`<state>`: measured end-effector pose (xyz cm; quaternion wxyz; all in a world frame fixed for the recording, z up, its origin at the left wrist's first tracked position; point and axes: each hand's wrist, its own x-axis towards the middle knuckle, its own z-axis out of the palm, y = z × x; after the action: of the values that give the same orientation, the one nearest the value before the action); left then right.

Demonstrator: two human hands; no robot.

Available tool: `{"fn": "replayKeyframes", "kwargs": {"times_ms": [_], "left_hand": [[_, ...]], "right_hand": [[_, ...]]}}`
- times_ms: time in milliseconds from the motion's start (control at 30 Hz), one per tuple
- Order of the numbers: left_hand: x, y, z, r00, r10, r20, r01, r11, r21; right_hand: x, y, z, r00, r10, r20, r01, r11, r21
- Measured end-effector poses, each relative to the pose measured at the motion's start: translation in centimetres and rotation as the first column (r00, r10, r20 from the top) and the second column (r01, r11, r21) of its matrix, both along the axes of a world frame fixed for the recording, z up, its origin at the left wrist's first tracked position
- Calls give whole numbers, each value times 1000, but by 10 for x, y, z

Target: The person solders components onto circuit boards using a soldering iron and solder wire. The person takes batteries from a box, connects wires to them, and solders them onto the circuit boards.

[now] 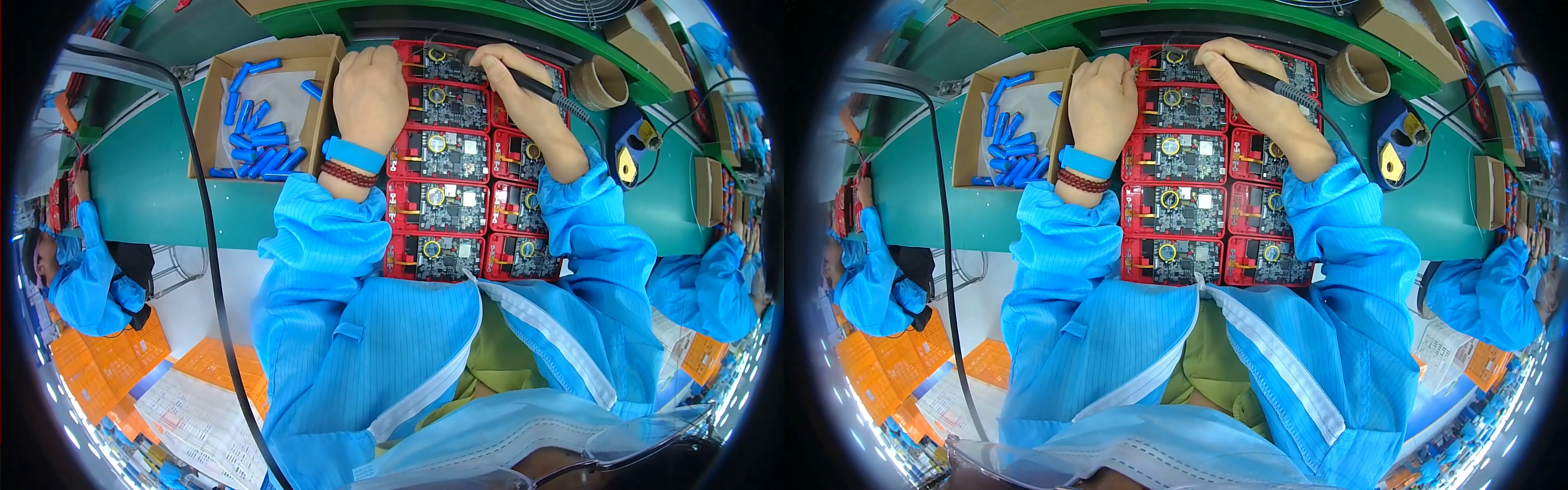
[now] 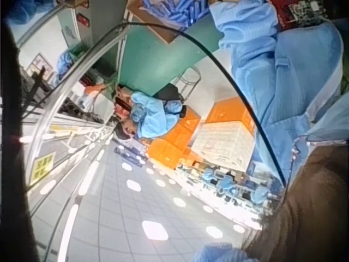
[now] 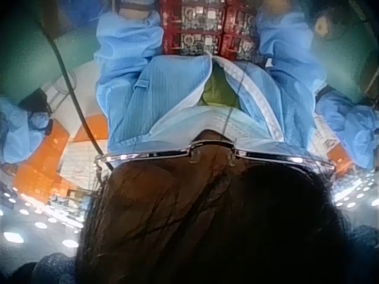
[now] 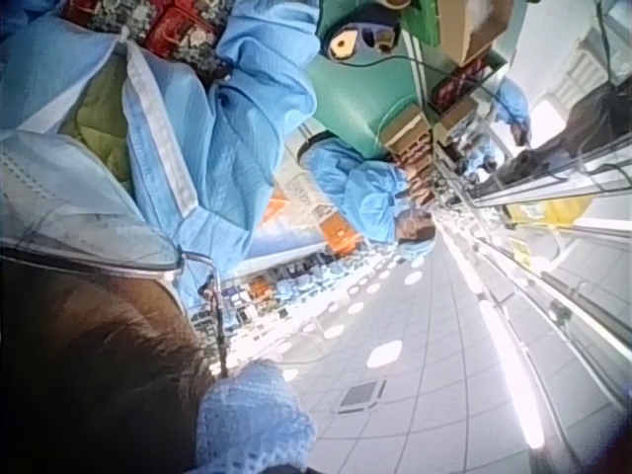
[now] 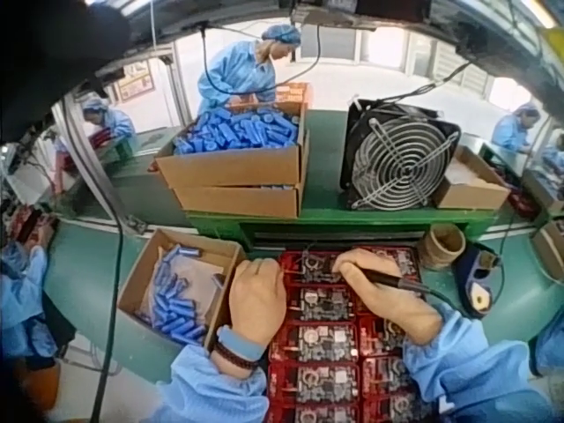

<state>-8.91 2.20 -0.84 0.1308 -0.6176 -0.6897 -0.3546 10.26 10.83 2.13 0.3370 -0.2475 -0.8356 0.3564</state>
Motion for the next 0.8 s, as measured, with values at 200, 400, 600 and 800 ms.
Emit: {"fn": "replayKeyframes", "kwargs": {"times_ms": [200,400,600,800], "left_hand": [[1,0,1,1000,-11,-9,11,1000,-5],[1,0,0,999,-19,-40,19,1000,0],[3,-17,6,999,-36,32,35,999,26],[12,-53,10,998,-55,-4,55,998,-16]], "right_hand": [[1,0,-2,1000,11,-11,-11,999,-31],[1,-2,-2,999,16,-31,-17,999,-29],[18,-13,13,996,-10,-86,6,999,-44],[34,-34,13,996,64,-56,-70,992,-103]]}}
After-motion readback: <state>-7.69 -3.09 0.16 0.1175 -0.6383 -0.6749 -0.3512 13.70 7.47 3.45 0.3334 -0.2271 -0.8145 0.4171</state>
